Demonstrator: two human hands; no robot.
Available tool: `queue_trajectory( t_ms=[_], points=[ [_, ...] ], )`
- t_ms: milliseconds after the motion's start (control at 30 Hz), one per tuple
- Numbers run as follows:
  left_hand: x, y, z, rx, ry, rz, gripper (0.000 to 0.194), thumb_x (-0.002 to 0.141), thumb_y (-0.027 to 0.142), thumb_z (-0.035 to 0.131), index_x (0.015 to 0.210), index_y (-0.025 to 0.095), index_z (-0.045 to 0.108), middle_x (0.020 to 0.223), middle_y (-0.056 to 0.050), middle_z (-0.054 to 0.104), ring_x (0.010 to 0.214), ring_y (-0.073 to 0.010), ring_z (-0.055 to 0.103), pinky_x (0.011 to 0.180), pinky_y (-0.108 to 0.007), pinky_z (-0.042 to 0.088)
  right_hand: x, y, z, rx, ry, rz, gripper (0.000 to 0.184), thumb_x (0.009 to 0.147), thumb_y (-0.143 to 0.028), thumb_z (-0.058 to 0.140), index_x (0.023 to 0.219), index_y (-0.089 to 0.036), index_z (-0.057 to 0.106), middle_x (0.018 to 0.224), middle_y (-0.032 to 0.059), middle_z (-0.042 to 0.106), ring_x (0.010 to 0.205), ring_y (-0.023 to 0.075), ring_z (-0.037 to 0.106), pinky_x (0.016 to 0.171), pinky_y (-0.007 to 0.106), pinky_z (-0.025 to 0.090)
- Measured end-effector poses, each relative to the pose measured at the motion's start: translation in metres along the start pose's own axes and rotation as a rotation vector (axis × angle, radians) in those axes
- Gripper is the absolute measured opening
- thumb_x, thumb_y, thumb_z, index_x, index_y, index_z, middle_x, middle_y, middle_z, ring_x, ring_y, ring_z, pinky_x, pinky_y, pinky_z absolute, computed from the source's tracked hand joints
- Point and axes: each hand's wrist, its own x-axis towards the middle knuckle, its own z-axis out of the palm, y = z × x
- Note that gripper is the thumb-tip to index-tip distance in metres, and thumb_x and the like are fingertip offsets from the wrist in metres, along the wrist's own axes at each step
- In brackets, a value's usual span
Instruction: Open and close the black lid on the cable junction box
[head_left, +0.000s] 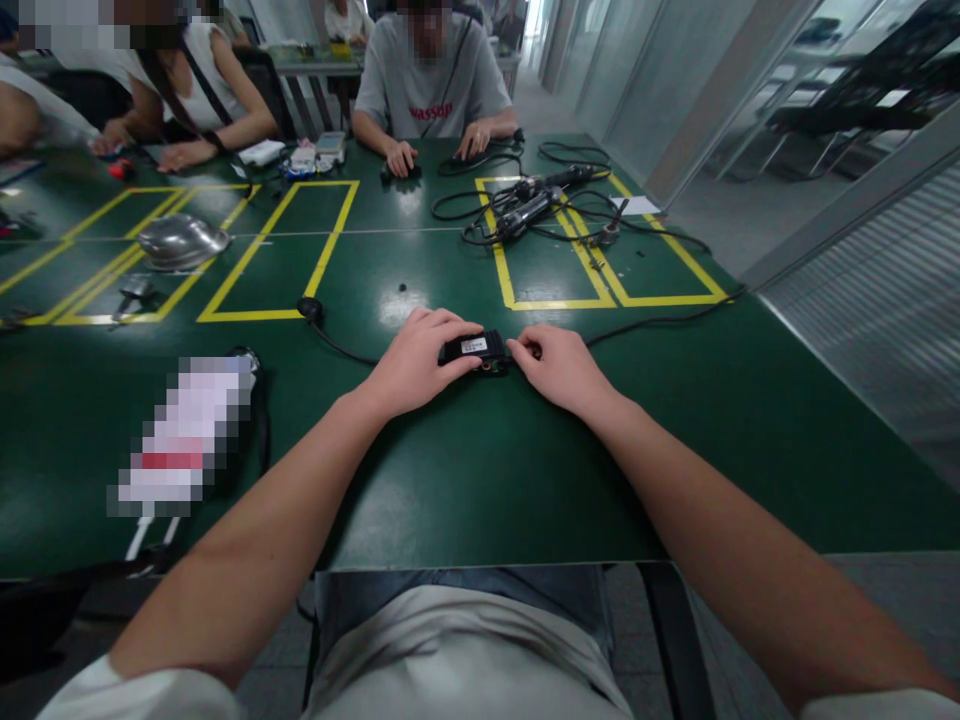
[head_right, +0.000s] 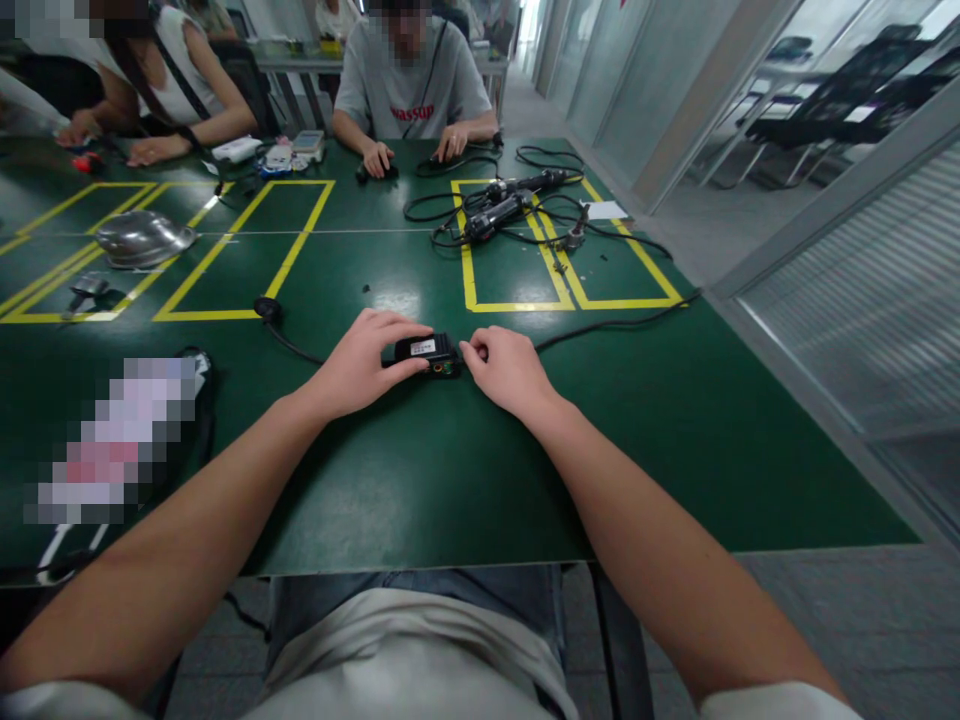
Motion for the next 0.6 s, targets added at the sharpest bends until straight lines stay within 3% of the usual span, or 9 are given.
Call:
queue_trajectory(
  t_ms=[133, 600],
  points=[
    [-0.0002, -0.0007, 0.0050, -0.043, -0.115, 0.011, 0.040, 0.108, 0.034, 0.077, 0.147, 0.025, 0.079, 0.142, -0.011, 0.079, 0.130, -0.0319, 0.068, 0.122, -0.053, 0.050, 0.0007, -0.0012, -0.0005, -0.017, -0.020, 0.001, 0.028, 0.109, -0.034, 0.066, 0.083, -0.024, 0.071, 0.090, 0.0083, 0.075, 0.085, 0.0264, 0.066, 0.081, 0.038, 0.045],
    [-0.0015, 0.0030, 0.0104, -0.033, -0.102, -0.005, 0.043, 0.107, 0.030, 0.079, 0.149, 0.023, 0.078, 0.139, -0.011, 0.080, 0.129, -0.0324, 0.070, 0.121, -0.051, 0.053, -0.0001, -0.0025, -0.0014, -0.001, -0.034, -0.032, 0.029, 0.109, -0.032, 0.063, 0.083, -0.024, 0.070, 0.090, 0.0082, 0.075, 0.084, 0.0253, 0.065, 0.081, 0.038, 0.045]
  ],
)
